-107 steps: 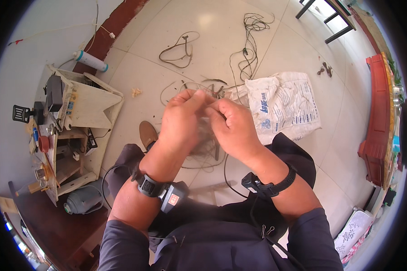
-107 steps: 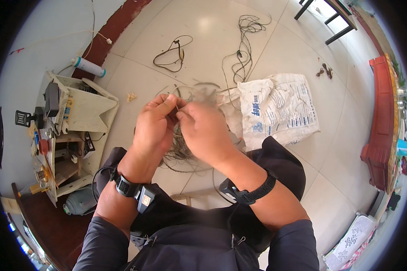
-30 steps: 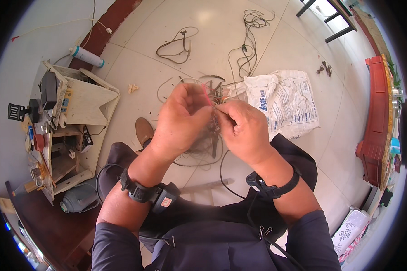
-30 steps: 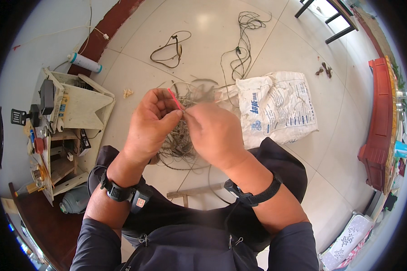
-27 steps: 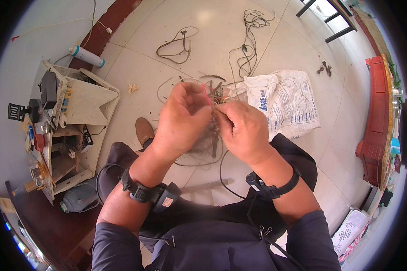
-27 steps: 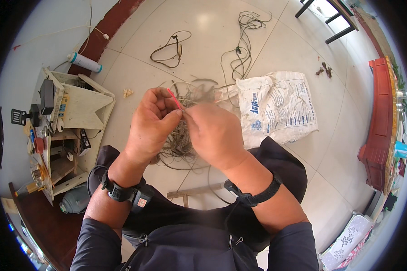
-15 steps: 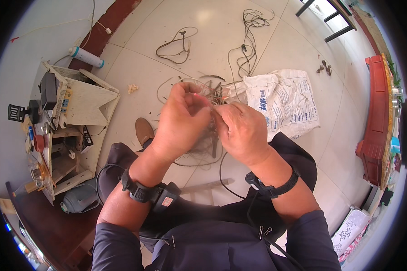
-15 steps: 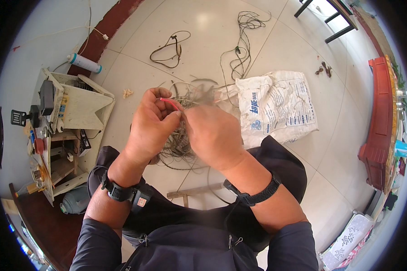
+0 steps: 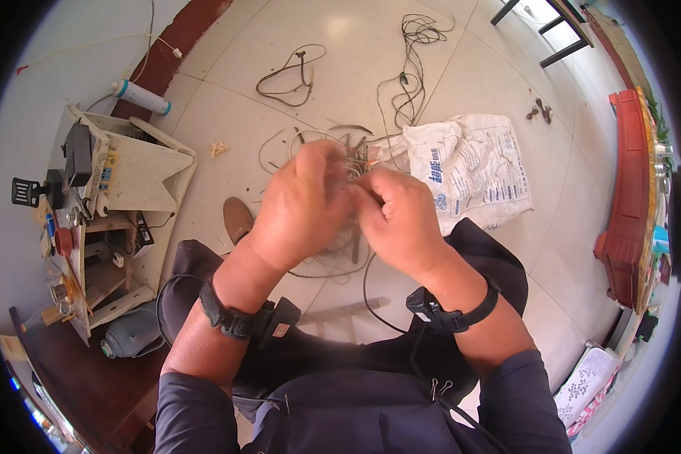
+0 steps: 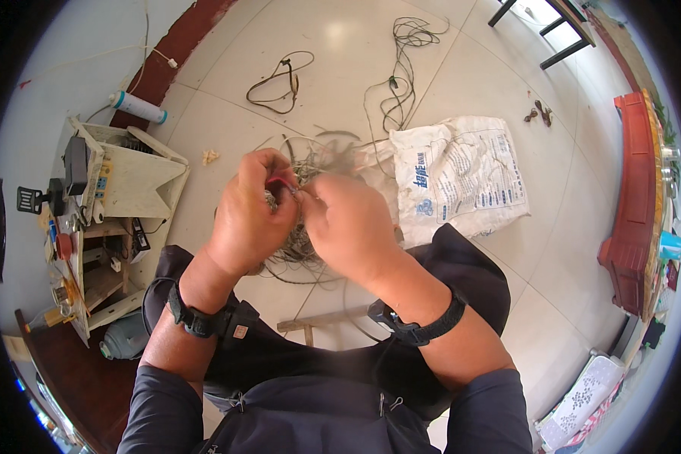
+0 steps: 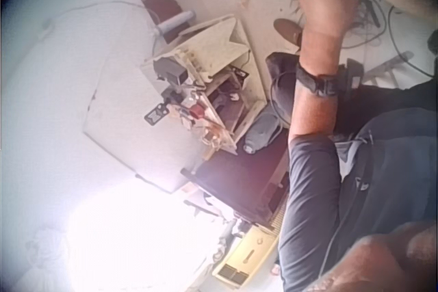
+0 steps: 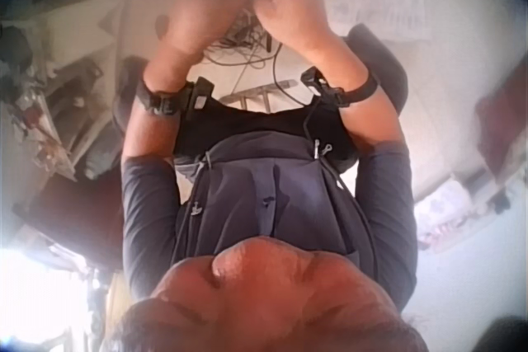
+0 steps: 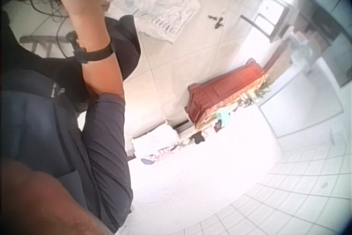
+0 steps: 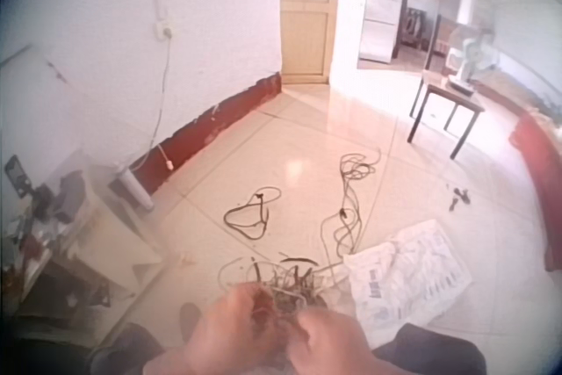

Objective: The person strips insulation from wires using pliers and wraps white tape around a wire junction.

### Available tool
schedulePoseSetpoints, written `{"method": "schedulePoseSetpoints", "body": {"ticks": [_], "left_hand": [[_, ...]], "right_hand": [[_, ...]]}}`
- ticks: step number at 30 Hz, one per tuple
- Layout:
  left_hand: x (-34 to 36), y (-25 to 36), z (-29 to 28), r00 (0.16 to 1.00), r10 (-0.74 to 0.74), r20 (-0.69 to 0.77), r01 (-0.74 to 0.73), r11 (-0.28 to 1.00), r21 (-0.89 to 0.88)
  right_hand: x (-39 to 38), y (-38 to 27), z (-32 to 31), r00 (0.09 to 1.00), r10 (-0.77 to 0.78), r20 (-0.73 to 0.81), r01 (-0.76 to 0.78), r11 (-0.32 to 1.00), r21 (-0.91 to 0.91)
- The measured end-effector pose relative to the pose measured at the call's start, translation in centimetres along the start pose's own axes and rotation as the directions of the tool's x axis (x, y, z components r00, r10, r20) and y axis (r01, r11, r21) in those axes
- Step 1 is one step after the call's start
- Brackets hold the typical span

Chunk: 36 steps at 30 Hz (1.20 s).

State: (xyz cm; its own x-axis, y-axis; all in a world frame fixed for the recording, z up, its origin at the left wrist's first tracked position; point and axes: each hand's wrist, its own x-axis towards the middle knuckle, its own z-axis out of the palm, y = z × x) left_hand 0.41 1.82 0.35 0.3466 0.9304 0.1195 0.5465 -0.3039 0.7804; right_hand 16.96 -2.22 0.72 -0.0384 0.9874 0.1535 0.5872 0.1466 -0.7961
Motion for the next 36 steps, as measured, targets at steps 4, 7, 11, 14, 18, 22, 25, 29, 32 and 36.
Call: {"method": "schedulePoseSetpoints", "body": {"ticks": [4,7,11,14,18,22,25,29,32,36], "left_hand": [[0.8,-0.7,-1.8,0.994,-0.053,-0.099,0.044,0.995,-0.087],[0.2,-0.5,-1.5,0.995,0.059,-0.078,-0.065,0.995,-0.074],[0.6,-0.1,-0.8,0.929,0.35,-0.116,-0.35,0.936,0.025],[0.5,0.1,-1.1,0.915,0.393,-0.094,-0.388,0.919,0.066],[0.5,0.3,-1.7,0.907,0.419,-0.048,-0.411,0.904,0.117],[0.3,-0.3,-1.4,0.896,0.44,-0.053,-0.43,0.893,0.132],[0.1,0.1,-1.5,0.932,0.361,-0.011,-0.357,0.925,0.128],[-0.2,-0.2,-1.4,0.962,0.273,0.001,-0.273,0.962,0.008],[-0.1,-0.2,-1.5,0.972,0.234,0.024,-0.232,0.971,-0.065],[-0.2,0.1,-1.7,0.983,0.169,0.07,-0.164,0.984,-0.072]], "right_hand": [[0.1,0.3,-1.0,0.998,0.067,0.02,-0.069,0.985,0.157],[0.3,0.5,-1.1,0.991,0.114,0.068,-0.124,0.974,0.189],[0.2,0.8,-1.0,0.98,0.162,0.115,-0.191,0.93,0.313],[0.4,0.3,-1.6,0.963,0.191,0.188,-0.247,0.905,0.346],[0.6,-0.1,-2.0,0.966,0.159,0.202,-0.213,0.934,0.286],[0.6,0.5,-1.6,0.991,0.061,0.116,-0.087,0.968,0.236],[0.6,0.6,-1.6,0.997,0.012,0.082,-0.027,0.982,0.189],[0.7,0.4,-1.7,0.998,-0.031,0.054,0.024,0.991,0.13],[0.7,0.5,-1.8,0.998,0.001,0.066,-0.013,0.984,0.176],[0.7,0.6,-2.1,0.992,0.071,0.101,-0.095,0.96,0.263]]}}
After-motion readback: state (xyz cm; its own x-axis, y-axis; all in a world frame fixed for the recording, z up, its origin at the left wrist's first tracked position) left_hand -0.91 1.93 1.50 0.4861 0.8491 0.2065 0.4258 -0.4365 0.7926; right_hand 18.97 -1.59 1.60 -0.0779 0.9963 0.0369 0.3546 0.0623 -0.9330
